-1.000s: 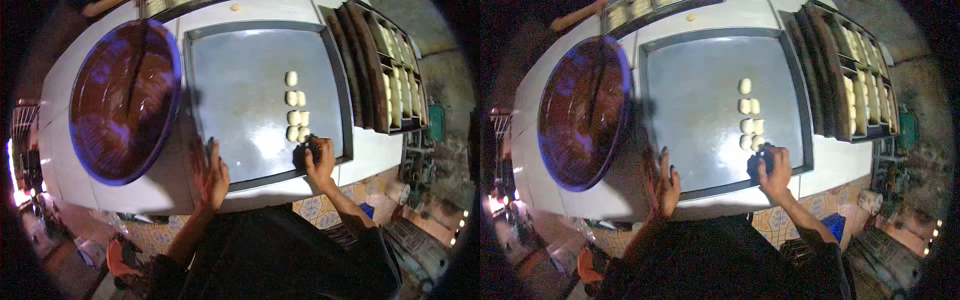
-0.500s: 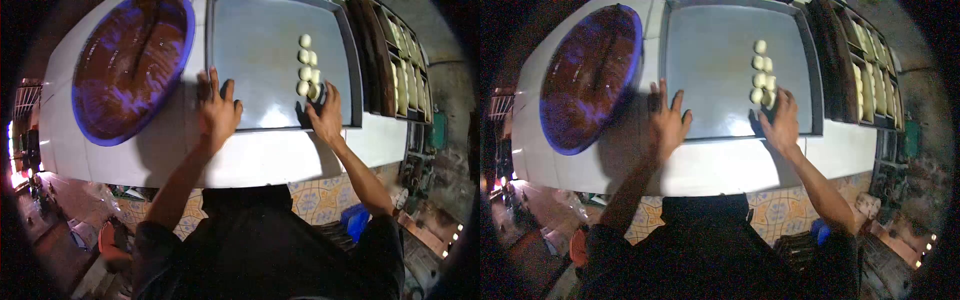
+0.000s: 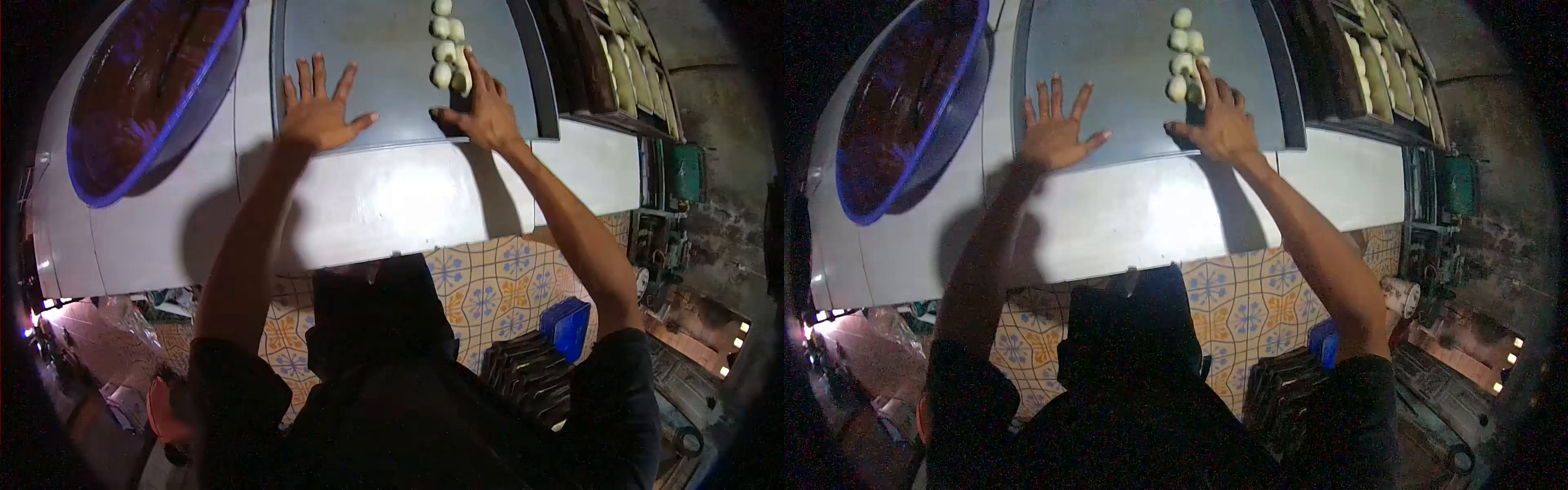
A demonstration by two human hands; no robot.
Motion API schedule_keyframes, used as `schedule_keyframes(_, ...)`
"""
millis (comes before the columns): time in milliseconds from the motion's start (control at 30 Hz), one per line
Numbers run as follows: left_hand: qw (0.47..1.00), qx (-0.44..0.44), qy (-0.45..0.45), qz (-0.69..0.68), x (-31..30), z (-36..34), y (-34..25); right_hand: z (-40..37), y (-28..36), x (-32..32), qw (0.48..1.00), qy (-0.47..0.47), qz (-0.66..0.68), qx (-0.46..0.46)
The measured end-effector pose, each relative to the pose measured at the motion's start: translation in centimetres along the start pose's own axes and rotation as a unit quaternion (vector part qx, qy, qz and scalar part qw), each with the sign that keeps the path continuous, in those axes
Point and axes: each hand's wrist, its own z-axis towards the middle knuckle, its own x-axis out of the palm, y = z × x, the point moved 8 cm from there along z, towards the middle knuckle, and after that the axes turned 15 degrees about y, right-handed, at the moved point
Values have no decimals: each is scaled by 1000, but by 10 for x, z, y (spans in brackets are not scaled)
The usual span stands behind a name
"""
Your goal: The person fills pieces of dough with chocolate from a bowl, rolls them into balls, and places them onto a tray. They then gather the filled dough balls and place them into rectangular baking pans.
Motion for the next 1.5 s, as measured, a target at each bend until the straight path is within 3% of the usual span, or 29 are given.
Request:
schedule_keyframes(67, 999, -16, 31, -16, 10, 3, -2, 0, -3, 3, 1000, -17, -3, -2)
schedule_keyframes(300, 997, -46, -35, -50, 21, 20, 10, 3, -12, 14, 999, -44, -4, 11)
schedule_keyframes(367, 997, -48, -57, -24, 40, 33, 16, -43, 19, -9, 988, 73, 136, 16)
schedule_keyframes(400, 996, -42, -67, -31, 42, 28, 14, -41, 6, -1, 997, 26, 68, 33)
schedule_keyframes(500, 996, -54, -60, -30, 45, 9, 8, -65, 8, 7, 999, -1, 45, 16)
schedule_keyframes(567, 995, -22, -33, -96, 41, -28, -13, -82, 11, 11, 995, 35, 94, 9)
schedule_keyframes(667, 994, -38, -31, -101, 46, -54, -22, -73, -13, 38, 997, -74, 3, -14)
schedule_keyframes(767, 990, -28, -56, -128, 46, -74, -29, -83, -16, 37, 992, -92, 50, -72)
schedule_keyframes(833, 989, -49, -53, -130, 47, -79, -30, -84, -21, 37, 987, -72, 119, -76)
schedule_keyframes(1000, 978, -64, -115, -164, 27, -86, -21, -76, -31, 36, 981, -92, 147, -84)
schedule_keyframes(1133, 973, -86, -158, -142, 32, -72, -22, -82, -21, 24, 984, -100, 140, -52)
schedule_keyframes(1200, 970, -88, -178, -139, 32, -73, -21, -90, -28, 21, 974, -112, 193, 26)
schedule_keyframes(1300, 976, -107, -173, -79, 25, -72, -22, -90, -35, 21, 978, -140, 154, 19)
schedule_keyframes(1333, 974, -112, -176, -93, 26, -69, -20, -101, -18, 15, 978, -100, 180, 44)
schedule_keyframes(1367, 971, -117, -179, -102, 24, -69, -17, -101, -19, 12, 974, -155, 165, 11)
schedule_keyframes(1500, 970, -121, -175, -115, 23, -71, -16, -105, -34, 7, 966, -214, 146, 10)
